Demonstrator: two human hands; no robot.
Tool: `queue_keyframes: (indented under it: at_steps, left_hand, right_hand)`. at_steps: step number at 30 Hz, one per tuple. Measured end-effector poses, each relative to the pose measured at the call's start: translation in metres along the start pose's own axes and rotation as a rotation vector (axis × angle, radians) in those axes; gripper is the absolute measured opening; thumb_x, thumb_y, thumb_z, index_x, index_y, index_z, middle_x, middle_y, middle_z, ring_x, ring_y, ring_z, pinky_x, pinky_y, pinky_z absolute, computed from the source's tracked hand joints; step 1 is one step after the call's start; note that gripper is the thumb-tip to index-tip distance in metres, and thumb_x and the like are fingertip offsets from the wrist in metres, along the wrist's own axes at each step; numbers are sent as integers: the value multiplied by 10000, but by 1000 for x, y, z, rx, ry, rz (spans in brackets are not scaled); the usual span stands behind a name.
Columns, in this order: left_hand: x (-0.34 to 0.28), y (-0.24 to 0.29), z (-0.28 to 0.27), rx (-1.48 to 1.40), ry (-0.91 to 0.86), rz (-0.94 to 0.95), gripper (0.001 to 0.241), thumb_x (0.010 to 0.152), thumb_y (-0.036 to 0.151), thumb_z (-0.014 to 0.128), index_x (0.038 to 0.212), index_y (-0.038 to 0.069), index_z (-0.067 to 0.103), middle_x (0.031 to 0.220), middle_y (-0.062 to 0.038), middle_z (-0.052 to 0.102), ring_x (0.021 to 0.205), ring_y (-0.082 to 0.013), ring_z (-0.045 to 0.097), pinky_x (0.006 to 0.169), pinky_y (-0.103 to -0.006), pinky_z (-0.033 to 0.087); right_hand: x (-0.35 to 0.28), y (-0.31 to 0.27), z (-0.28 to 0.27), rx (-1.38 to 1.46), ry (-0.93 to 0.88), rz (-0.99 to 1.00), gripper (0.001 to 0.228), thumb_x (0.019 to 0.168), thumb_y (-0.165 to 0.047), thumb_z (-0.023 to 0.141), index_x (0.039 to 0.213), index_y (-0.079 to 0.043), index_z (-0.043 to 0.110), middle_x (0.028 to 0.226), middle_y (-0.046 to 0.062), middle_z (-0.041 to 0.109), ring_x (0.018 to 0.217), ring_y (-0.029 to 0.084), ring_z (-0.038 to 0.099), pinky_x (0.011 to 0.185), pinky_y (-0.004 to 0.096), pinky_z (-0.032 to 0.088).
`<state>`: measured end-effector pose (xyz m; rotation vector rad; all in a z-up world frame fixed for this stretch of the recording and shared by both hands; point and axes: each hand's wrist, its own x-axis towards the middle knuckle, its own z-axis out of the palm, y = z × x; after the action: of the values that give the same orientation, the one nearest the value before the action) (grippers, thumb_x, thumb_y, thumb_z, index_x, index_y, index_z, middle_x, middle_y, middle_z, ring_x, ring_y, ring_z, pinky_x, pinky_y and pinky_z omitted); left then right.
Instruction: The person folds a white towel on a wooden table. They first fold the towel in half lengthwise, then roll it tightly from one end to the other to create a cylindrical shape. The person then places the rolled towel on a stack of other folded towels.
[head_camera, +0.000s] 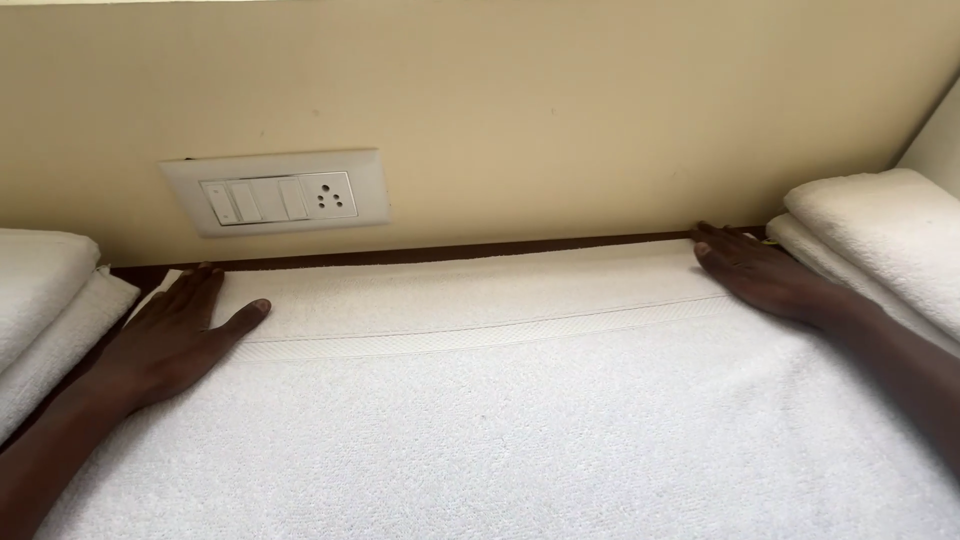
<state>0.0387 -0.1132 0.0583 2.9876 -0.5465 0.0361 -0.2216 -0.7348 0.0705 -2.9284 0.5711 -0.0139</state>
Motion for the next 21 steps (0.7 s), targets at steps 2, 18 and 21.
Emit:
queue_keyframes:
  at_steps: [2,18,21]
  left_hand:
    - [-2,-2,-2,-4,-7,-13,1077,874,831,264,1624,87,58,1722,-80,48,1589,-232,40,1276,-427,96]
    - [-45,101,-45,-59,72,48,667,1046,511,407,1596,139,350,1616,-146,434,1487,-307,435,1251,-485,351]
    - [-37,115,-17,-122,12,293,783,993,653,351,1591,152,288,1702,-80,251,1563,-258,248,1284,-441,195]
  right_hand:
    - [0,-1,-1,-4,-7,12,831,911,-730,138,1633,-324,74,1738,-72,-22,1598,172,-55,1294,449,60]
    - [-25,-148,-12,-179,109,-281,839,982,-676,326,1612,-128,238,1698,91,219,1568,264,193,1279,438,169]
    - [-32,-169,9,-2,-13,-342,848,992,-687,254,1621,-124,169,1715,81,146,1590,245,131,1287,422,150]
